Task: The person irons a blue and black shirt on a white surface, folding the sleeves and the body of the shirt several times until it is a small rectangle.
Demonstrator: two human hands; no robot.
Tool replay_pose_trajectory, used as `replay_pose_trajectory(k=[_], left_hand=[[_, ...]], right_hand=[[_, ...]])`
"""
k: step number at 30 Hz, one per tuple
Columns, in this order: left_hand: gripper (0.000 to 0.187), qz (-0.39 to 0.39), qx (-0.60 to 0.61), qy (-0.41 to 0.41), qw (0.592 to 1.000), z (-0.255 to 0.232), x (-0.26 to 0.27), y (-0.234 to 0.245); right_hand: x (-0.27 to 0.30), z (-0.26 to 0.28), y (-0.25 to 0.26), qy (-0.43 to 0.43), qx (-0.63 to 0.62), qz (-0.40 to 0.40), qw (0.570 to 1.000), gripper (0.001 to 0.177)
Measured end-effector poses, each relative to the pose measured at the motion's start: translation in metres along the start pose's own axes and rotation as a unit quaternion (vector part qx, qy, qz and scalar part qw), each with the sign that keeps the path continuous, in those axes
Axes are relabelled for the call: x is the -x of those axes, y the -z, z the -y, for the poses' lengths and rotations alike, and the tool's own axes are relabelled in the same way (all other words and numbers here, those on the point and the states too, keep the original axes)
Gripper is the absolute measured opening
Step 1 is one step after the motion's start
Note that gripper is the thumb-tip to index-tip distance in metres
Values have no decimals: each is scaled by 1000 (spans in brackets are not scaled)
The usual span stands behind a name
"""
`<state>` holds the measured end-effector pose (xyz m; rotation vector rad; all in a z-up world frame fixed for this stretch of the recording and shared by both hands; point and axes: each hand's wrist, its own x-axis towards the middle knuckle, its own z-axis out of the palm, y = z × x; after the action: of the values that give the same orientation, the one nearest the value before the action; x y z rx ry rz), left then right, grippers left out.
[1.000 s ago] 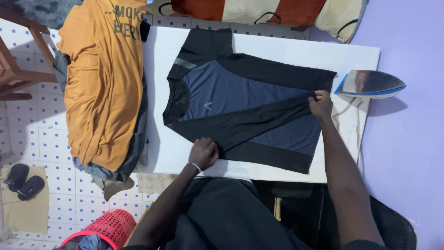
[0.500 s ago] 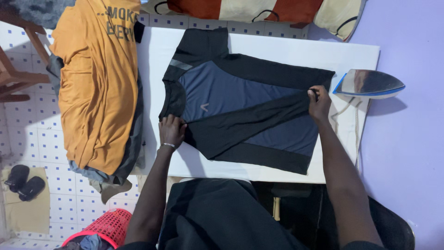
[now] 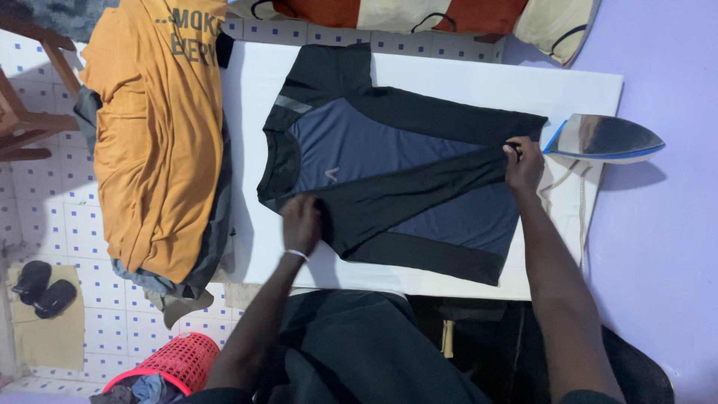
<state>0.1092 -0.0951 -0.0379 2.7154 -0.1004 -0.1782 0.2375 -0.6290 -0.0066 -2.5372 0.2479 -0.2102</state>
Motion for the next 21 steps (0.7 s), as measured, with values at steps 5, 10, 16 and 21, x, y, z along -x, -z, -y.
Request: replay_pose_trajectory(k=[5, 10, 16, 21], left_hand=[[72, 56, -1, -94, 994, -39, 21, -13], [88, 82, -48, -37, 995, -35, 33, 0], [94, 15, -27, -20, 999, -19, 38, 16], [91, 12, -22, -44, 999, -38, 14, -1]], right_hand=[[2, -2, -3, -16, 9, -2, 1000, 21], [5, 8, 2, 20, 37, -3, 999, 26], [31, 81, -5, 138, 100, -63, 983, 25], [89, 153, -56, 250, 37, 106, 962, 50]])
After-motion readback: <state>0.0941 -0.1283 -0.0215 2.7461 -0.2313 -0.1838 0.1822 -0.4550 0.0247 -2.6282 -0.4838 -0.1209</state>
